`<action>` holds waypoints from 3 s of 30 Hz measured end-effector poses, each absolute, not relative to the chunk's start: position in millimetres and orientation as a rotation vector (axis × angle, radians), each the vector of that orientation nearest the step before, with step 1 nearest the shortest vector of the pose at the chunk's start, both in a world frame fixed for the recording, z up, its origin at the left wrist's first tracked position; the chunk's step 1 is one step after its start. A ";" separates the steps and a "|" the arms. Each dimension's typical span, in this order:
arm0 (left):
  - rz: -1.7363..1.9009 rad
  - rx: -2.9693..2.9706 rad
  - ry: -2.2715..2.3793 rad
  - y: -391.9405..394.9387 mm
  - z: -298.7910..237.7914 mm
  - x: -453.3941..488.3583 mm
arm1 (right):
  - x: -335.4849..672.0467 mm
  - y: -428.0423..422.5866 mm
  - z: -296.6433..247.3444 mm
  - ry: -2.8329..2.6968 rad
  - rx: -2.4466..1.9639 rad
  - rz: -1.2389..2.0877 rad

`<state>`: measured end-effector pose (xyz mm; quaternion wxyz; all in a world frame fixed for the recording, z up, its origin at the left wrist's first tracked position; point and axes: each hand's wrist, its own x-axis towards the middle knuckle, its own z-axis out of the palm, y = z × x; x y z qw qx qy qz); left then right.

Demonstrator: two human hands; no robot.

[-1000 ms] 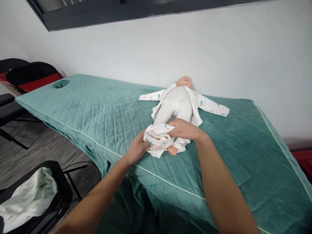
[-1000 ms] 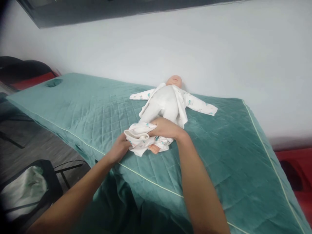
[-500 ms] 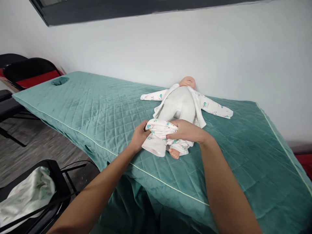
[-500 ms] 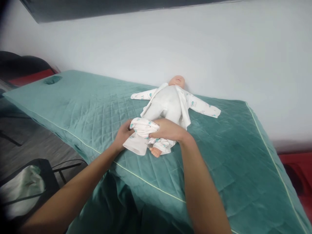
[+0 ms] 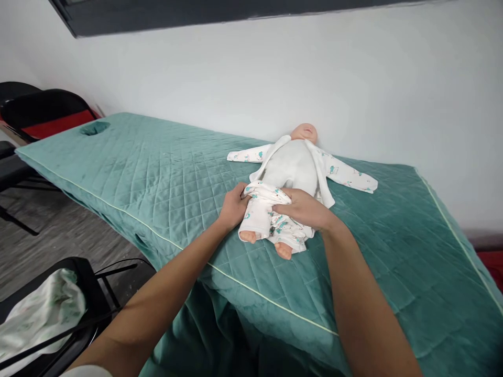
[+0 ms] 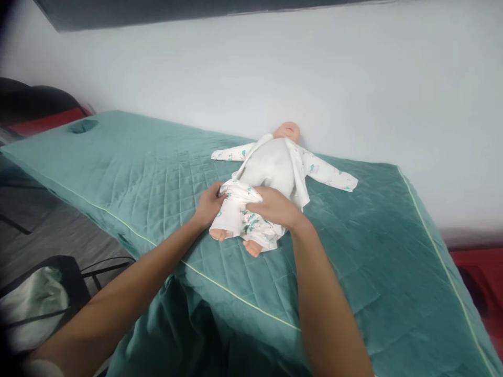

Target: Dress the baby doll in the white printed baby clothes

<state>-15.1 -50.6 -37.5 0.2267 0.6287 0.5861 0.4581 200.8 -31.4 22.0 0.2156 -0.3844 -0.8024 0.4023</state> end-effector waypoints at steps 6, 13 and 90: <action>1.204 1.947 1.665 -39.9 -42.7 -14.7 | 203.2 -30.0 21.5 -2.172 -1.045 1.179; 1.156 1.973 1.702 -34.7 -45.1 -14.1 | 201.8 -27.9 18.1 -2.100 -1.074 1.204; 1.186 1.425 1.127 109.7 -32.4 -2.2 | 264.2 21.7 -25.2 -1.183 -1.584 0.611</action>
